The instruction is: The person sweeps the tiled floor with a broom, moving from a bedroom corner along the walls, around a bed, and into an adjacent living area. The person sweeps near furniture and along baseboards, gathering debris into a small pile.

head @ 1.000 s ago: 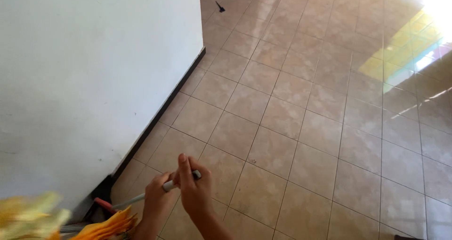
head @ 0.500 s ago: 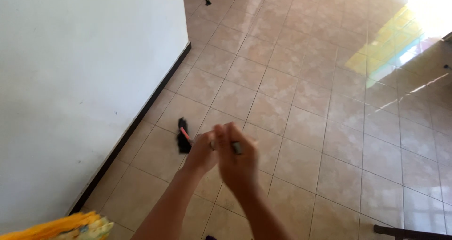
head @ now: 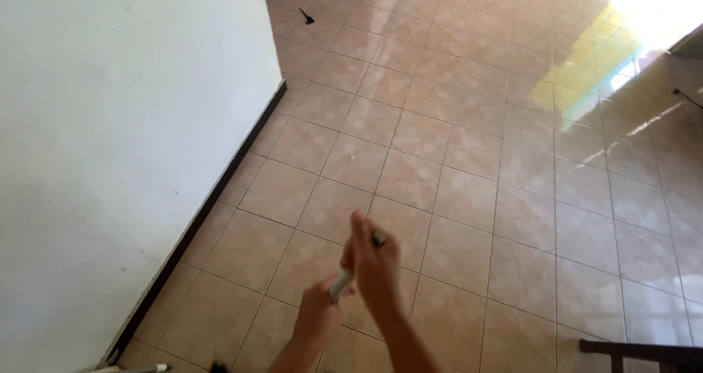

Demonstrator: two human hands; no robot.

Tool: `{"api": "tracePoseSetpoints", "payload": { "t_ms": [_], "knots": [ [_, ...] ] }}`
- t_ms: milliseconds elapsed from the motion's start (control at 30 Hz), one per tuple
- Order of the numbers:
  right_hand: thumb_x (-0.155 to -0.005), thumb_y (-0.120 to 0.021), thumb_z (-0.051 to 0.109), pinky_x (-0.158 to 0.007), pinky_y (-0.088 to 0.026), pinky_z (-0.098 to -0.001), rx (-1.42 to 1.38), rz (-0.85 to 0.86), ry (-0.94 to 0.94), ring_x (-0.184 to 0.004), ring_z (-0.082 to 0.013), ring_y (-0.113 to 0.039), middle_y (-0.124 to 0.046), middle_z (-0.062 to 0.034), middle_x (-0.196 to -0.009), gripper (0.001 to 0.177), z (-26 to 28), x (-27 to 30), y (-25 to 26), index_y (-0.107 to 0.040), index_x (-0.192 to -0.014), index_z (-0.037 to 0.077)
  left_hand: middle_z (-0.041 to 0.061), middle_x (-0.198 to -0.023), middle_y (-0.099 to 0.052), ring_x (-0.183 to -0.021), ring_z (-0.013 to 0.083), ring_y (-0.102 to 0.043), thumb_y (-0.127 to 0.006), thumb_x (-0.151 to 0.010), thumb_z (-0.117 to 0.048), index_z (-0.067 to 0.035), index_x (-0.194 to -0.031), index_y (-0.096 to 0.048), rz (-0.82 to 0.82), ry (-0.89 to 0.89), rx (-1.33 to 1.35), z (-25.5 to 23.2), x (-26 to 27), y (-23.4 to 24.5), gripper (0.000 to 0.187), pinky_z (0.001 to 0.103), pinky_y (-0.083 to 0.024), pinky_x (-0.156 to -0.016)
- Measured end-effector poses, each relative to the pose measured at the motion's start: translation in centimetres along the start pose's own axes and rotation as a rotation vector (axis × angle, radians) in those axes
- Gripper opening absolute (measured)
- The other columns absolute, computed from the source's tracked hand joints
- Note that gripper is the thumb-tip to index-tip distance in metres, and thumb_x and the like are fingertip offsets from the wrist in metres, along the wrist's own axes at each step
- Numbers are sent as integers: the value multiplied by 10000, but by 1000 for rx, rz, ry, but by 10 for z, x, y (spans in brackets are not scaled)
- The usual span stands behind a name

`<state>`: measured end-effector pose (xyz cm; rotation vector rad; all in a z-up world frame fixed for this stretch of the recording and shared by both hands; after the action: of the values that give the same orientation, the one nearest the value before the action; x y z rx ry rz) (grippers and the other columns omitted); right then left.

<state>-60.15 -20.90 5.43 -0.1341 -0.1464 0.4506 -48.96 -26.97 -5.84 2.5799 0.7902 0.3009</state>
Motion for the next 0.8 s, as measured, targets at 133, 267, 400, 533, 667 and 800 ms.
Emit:
{"api": "tracePoseSetpoints", "payload": {
  "t_ms": [133, 267, 400, 533, 667, 800],
  "knots": [
    [-982, -598, 342, -370, -331, -296, 97, 9, -215, -381, -105, -406, -452, -7, -455, 451, -24, 10, 13, -544, -598, 112, 115, -792, -732, -719, 321, -741, -557, -932, -124, -89, -964, -687, 243, 434, -35, 38, 11, -38, 138, 414, -547, -641],
    [-920, -771, 253, -402, -326, -273, 159, -62, -111, -445, -63, -400, -404, 35, -494, 513, 12, 2, 36, -422, -579, 94, 218, -749, -679, -703, 377, -682, -567, -875, -39, 24, -857, -633, 175, -15, 46, 1, -27, -58, 93, 444, -521, -604],
    [-905, -830, 185, -459, -252, -262, 285, -118, 180, -561, -46, -279, -313, 54, -593, 559, 67, -10, 46, -368, -616, 61, 225, -697, -676, -629, 275, -688, -549, -926, -97, 42, -836, -625, 304, 51, 13, -57, -70, -61, 182, 436, -493, -581],
    [-891, -807, 167, -433, -298, -247, 370, -62, 326, -504, -39, -370, -443, 46, -518, 466, 78, -3, 40, -472, -586, 58, 124, -842, -753, -800, 142, -697, -583, -947, -204, -13, -907, -653, 339, 44, 191, -62, -94, -62, 207, 367, -536, -632],
    [-912, -775, 154, -431, -308, -248, 524, -35, 457, -491, -55, -376, -435, 30, -539, 420, 87, 17, 42, -493, -617, 53, 135, -903, -756, -824, 189, -692, -588, -940, -185, -42, -966, -684, 416, -318, 135, -120, -86, -41, 174, 352, -548, -683],
    [-1031, -640, 128, -650, -437, -326, 252, -129, 663, -658, -147, -519, -579, -52, -725, 307, 131, 49, 61, -571, -743, 46, 84, -858, -787, -746, 172, -763, -560, -855, -84, -156, -1002, -757, 536, -341, 190, -156, -72, -39, 256, 332, -571, -676]
  ]
}}
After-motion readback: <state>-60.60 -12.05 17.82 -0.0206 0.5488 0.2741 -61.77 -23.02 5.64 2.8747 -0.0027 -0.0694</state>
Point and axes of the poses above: each hand's wrist, its own x-axis away from the middle knuckle, its own y-axis out of the back of the hand, z = x × y, the point moved 7 cm from there along -x, towards the middle knuckle
